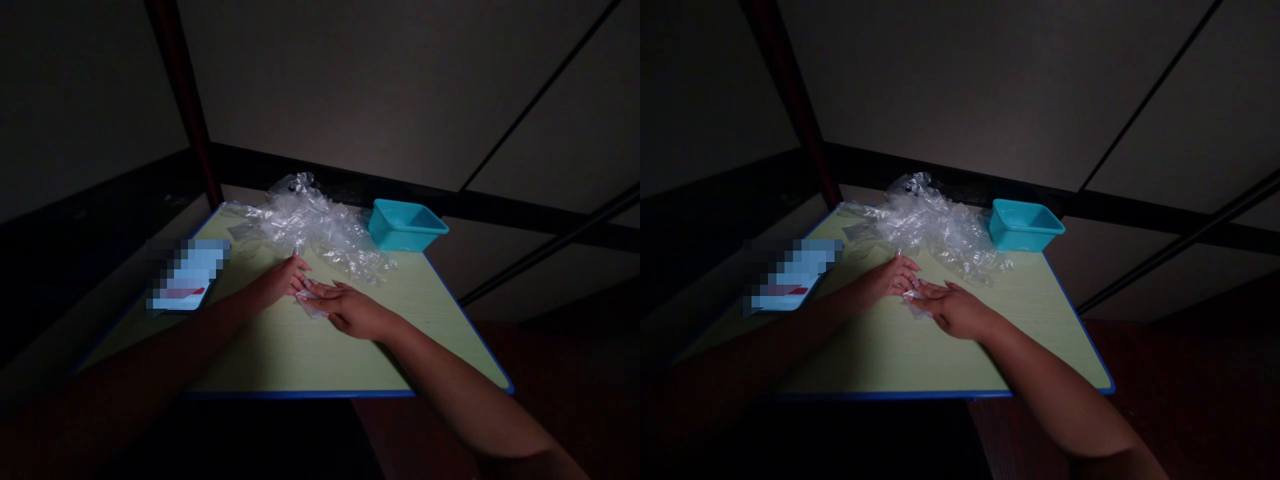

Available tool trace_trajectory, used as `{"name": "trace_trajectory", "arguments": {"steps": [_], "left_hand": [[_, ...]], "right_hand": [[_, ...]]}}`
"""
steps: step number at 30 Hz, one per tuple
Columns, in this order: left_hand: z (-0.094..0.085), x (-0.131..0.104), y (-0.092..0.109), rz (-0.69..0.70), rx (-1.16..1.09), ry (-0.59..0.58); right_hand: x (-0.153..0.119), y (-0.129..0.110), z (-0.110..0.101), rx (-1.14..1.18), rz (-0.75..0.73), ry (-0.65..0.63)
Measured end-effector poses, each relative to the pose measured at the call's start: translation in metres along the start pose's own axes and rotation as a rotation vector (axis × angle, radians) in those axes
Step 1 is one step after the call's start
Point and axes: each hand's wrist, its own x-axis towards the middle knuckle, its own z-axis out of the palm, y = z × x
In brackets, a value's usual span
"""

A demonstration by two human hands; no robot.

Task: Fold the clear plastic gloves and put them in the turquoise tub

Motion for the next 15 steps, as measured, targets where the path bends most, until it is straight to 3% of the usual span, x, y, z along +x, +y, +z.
{"name": "trace_trajectory", "arguments": {"steps": [10,15], "left_hand": [[0.0005,-0.0028,0.0011,0.116,0.037,0.071],[0.0008,0.001,-0.0014,0.08,0.048,0.072]], "right_hand": [[-0.0016,0.0008,-0.0007,0.029,-0.018,-0.01],[-0.0016,0.0021,-0.0025,0.013,-0.014,-0.01]]}}
